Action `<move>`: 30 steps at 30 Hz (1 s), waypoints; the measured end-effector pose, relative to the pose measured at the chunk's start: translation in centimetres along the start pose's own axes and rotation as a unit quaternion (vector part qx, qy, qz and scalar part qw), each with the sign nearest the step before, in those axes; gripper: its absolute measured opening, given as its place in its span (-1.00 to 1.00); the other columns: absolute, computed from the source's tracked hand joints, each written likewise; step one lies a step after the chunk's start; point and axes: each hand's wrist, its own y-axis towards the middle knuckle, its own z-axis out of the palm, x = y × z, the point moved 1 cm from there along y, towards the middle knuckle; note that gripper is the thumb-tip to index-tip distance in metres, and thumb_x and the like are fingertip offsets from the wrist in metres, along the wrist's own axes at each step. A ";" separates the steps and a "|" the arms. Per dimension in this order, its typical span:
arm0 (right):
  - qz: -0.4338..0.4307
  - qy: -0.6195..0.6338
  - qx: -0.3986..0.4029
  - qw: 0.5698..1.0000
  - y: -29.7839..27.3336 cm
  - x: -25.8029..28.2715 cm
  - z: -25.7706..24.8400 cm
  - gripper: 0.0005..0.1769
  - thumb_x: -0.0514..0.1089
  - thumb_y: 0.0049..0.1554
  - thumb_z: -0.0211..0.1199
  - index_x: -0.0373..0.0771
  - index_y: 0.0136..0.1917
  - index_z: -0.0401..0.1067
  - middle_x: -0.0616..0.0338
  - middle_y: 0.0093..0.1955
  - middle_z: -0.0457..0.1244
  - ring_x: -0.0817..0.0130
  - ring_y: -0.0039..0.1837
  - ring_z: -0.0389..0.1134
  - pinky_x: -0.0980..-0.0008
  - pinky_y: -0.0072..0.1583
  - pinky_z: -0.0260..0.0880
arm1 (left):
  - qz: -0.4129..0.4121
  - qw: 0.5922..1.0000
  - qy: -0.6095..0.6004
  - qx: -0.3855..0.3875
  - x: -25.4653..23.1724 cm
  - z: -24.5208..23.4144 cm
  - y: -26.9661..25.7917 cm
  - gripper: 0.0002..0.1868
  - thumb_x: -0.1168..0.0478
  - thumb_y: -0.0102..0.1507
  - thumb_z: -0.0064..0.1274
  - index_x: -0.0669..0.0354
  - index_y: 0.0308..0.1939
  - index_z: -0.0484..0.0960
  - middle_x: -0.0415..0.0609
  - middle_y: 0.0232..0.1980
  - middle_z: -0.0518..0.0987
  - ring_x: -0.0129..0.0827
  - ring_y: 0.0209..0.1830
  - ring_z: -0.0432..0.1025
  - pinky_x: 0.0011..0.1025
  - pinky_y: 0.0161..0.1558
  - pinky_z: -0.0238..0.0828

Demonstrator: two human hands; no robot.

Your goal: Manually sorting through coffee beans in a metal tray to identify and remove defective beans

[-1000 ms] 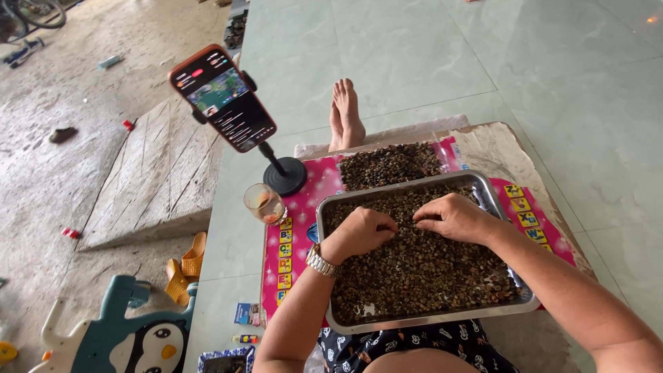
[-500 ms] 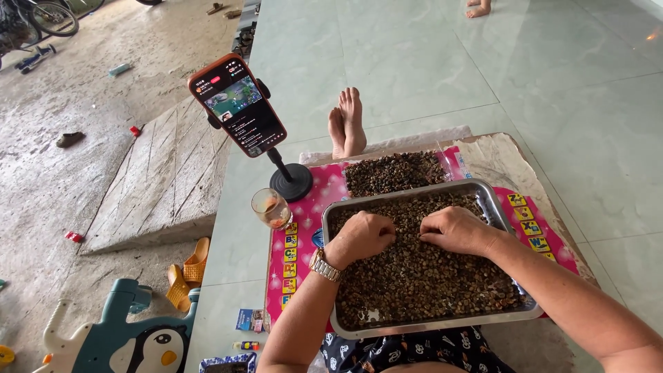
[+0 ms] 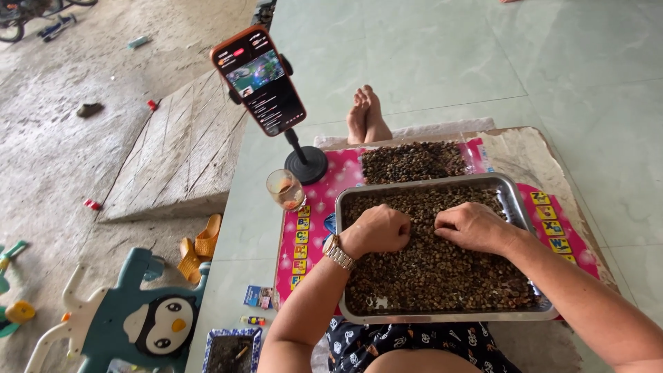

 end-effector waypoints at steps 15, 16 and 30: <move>-0.011 -0.042 0.014 0.999 -0.3 0.7 -0.4 -0.77 0.15 0.07 0.27 0.08 -0.07 0.59 0.51 -0.15 0.52 0.53 -0.25 0.55 0.51 -0.11 0.59 | 0.014 0.984 -0.175 -0.031 -0.7 0.1 -0.7 -0.77 0.10 0.10 0.31 0.21 -0.37 0.76 -0.15 -0.46 0.69 -0.47 -0.59 0.46 -0.49 -0.44 0.44; -0.006 -0.044 0.010 0.999 0.2 0.9 -0.4 -0.77 0.15 0.07 0.27 0.08 -0.07 0.59 0.51 -0.15 0.52 0.53 -0.25 0.55 0.51 -0.11 0.59 | 0.021 0.984 -0.173 -0.029 -0.3 0.1 -1.1 -0.77 0.10 0.10 0.31 0.21 -0.37 0.76 -0.15 -0.46 0.69 -0.47 -0.59 0.46 -0.49 -0.44 0.44; -0.112 0.027 -0.038 0.993 -1.2 0.9 -1.7 -0.72 -0.05 0.09 0.38 -0.17 -0.36 0.41 0.28 -0.40 0.39 0.36 -0.37 0.40 0.33 -0.15 0.43 | 0.004 1.000 0.017 0.008 -2.5 0.3 -0.1 -0.85 0.17 0.06 0.10 0.07 -0.40 0.75 -0.11 -0.46 0.67 -0.15 -0.55 0.47 -0.28 -0.40 0.42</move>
